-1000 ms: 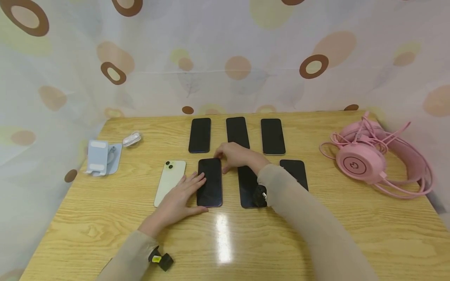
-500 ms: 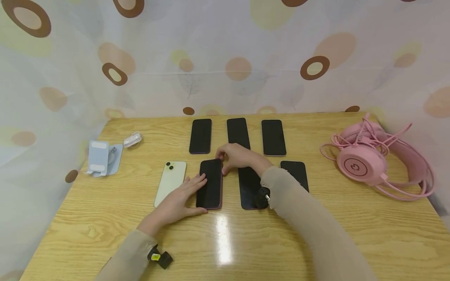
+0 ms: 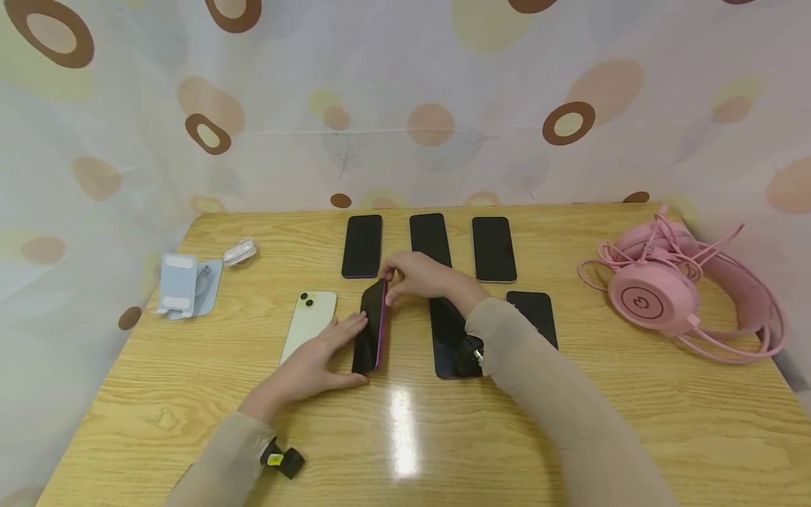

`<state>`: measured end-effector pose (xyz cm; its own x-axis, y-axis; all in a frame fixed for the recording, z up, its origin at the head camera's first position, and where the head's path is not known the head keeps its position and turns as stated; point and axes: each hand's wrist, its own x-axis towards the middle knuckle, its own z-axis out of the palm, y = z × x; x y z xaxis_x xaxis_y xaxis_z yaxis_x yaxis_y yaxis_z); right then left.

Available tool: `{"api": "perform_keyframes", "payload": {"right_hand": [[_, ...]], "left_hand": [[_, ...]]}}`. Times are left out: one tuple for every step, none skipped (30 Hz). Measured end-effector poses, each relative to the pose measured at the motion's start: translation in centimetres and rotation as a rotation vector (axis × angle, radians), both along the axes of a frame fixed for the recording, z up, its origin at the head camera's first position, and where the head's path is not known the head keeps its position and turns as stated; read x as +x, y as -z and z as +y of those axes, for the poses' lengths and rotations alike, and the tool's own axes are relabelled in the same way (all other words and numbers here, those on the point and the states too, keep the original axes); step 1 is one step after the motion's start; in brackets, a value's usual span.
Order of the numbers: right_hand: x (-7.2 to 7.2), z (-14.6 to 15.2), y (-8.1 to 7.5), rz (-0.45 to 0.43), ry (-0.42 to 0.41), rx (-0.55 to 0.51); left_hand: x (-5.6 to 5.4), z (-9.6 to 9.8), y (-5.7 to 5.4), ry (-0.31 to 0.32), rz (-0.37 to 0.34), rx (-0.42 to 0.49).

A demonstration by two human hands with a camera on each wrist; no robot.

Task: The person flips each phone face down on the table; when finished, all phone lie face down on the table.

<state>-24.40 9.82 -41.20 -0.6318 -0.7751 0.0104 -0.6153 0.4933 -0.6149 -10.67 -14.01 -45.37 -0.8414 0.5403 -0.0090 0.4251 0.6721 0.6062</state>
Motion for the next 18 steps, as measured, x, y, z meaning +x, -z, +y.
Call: {"api": "perform_keyframes", "payload": {"right_hand": [[0.0,-0.2,0.0,-0.002,0.002,-0.006],[0.0,-0.4,-0.1,-0.003,0.005,-0.010],[0.0,-0.6,-0.1,-0.007,0.010,-0.012],[0.0,-0.8,-0.1,-0.010,0.012,-0.014],[0.0,-0.9,-0.2,-0.015,0.014,-0.017],[0.0,-1.1,-0.2,-0.019,0.014,-0.021],[0.0,-1.3,-0.3,-0.026,0.016,-0.023],[0.0,-1.5,-0.3,-0.034,0.017,-0.028],[0.1,-1.6,-0.4,-0.043,0.018,-0.036],[0.1,-1.8,-0.4,-0.053,0.016,-0.044],[0.1,-1.9,-0.5,-0.062,0.015,-0.053],[0.2,-2.1,-0.5,-0.072,0.015,-0.060],[0.2,-2.2,-0.6,-0.082,0.015,-0.067],[0.2,-2.4,-0.6,-0.090,0.015,-0.072],[0.3,-2.5,-0.6,-0.095,0.015,-0.074],[0.3,-2.7,-0.6,-0.099,0.015,-0.075],[0.3,-2.8,-0.6,-0.102,0.015,-0.076],[0.3,-2.9,-0.6,-0.103,0.015,-0.075]], "left_hand": [[0.0,-0.1,0.0,0.000,-0.001,0.006],[-0.1,-0.2,-0.1,-0.001,-0.004,0.011],[-0.1,-0.4,-0.1,-0.003,-0.007,0.014],[-0.1,-0.5,-0.1,-0.003,-0.007,0.016],[-0.1,-0.5,-0.1,0.000,-0.006,0.023],[-0.2,-0.6,-0.1,0.001,-0.005,0.027],[-0.2,-0.7,-0.1,0.001,-0.004,0.027],[-0.2,-0.7,-0.1,-0.004,-0.004,0.026],[-0.1,-0.8,-0.2,-0.010,-0.003,0.024],[-0.1,-0.8,-0.3,-0.015,0.006,0.022],[0.0,-0.8,-0.4,-0.023,0.012,0.020],[0.1,-0.8,-0.4,-0.032,0.025,0.012],[0.2,-0.7,-0.6,-0.040,0.044,0.005],[0.3,-0.7,-0.8,-0.045,0.066,0.004],[0.4,-0.6,-1.0,-0.049,0.096,-0.004],[0.5,-0.5,-1.2,-0.047,0.135,-0.011],[0.6,-0.4,-1.4,-0.044,0.173,-0.020],[0.7,-0.4,-1.6,-0.036,0.217,-0.032]]}}
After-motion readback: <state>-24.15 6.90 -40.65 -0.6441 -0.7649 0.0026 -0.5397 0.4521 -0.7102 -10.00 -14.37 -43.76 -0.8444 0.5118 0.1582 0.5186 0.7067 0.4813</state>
